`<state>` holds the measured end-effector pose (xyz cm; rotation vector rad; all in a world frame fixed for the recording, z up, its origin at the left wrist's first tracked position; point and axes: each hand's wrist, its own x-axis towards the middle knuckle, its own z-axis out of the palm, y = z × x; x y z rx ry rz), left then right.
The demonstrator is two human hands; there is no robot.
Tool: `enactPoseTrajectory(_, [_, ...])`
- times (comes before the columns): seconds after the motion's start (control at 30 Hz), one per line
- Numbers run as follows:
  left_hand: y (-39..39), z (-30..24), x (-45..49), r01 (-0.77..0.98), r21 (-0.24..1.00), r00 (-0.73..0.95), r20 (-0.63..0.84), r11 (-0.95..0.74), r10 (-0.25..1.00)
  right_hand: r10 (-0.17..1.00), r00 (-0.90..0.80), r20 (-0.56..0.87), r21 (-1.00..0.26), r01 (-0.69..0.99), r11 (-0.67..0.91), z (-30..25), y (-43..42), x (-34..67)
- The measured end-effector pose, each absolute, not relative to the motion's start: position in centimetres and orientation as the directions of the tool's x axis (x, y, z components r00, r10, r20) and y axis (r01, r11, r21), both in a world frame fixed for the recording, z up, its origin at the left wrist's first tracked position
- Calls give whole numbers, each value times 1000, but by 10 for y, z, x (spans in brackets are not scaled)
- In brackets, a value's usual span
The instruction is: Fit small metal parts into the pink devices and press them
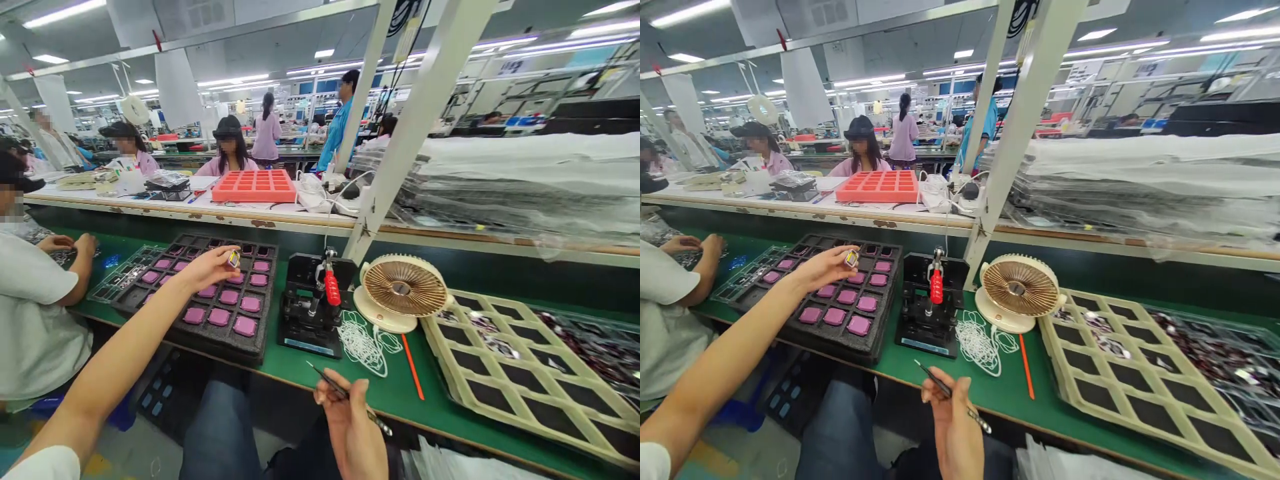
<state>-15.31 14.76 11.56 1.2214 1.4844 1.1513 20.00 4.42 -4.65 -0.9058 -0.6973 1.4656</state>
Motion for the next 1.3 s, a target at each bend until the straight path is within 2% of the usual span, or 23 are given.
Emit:
enactPoseTrajectory(0.1, [88,106,-126,-28,998,-73,-59,57,996,996,57,-64,-894,-447,-32,-42,39,189])
enactPoseTrajectory(0.2, [37,87,-84,-292,951,-6,-107,100,994,983,42,180,-933,-309,184,-20,33,174])
enactPoseTrajectory(0.3, [3,67,-47,-288,949,-9,-140,131,990,874,-52,483,-871,-129,474,6,28,160])
enactPoseTrajectory(0.4, [-13,56,-25,-174,976,-34,-141,133,989,755,-159,637,-770,-70,635,20,24,152])
enactPoseTrajectory(0.63, [-17,53,-10,-53,980,-46,-194,192,980,683,-204,701,-707,-79,702,14,20,153])
enactPoseTrajectory(0.97, [-17,51,-8,93,977,-81,-186,193,979,692,-238,681,-720,-46,693,8,19,159])
enactPoseTrajectory(1.03, [-16,51,-7,33,978,-68,-203,205,977,683,-232,693,-710,-51,702,3,18,158])
enactPoseTrajectory(1.13, [-14,50,-4,-155,960,3,-234,232,972,681,-200,705,-702,-60,710,-4,17,157])
enactPoseTrajectory(1.3, [-11,45,-2,-406,871,98,-261,278,960,756,-79,650,-759,-111,641,-16,14,154])
